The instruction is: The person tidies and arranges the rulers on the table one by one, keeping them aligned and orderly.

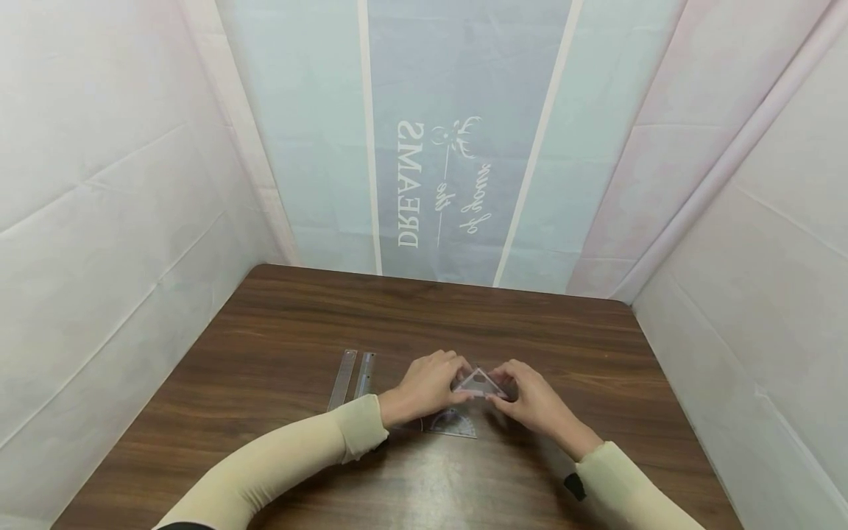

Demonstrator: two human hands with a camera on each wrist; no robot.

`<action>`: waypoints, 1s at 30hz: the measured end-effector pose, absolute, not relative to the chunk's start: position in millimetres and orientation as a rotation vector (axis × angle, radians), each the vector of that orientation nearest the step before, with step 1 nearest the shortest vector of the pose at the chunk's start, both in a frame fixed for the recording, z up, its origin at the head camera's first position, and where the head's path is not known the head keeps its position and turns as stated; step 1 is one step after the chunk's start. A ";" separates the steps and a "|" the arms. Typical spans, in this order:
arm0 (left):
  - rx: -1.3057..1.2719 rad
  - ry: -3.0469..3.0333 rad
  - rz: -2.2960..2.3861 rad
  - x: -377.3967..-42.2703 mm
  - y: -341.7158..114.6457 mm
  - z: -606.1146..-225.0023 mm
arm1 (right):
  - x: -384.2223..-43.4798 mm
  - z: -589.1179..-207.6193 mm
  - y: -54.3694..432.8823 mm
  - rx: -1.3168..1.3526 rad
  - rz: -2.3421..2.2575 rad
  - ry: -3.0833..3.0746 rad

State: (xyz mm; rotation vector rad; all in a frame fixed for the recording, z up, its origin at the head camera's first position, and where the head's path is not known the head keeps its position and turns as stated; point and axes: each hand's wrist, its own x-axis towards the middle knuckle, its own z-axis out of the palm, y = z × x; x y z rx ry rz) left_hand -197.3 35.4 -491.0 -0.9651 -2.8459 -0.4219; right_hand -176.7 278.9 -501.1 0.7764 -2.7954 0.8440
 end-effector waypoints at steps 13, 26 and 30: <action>-0.977 -2.829 -0.342 -182.8 48.0 -491.5 | -168.3 -504.2 298.7 0.917 0.930 -2.742; -0.999 -2.843 -0.253 -171.5 61.9 -498.1 | -162.6 -506.2 315.5 0.984 0.988 -2.834; -0.986 -2.880 -0.242 -167.5 65.6 -497.2 | -162.2 -507.3 318.8 0.990 1.032 -2.886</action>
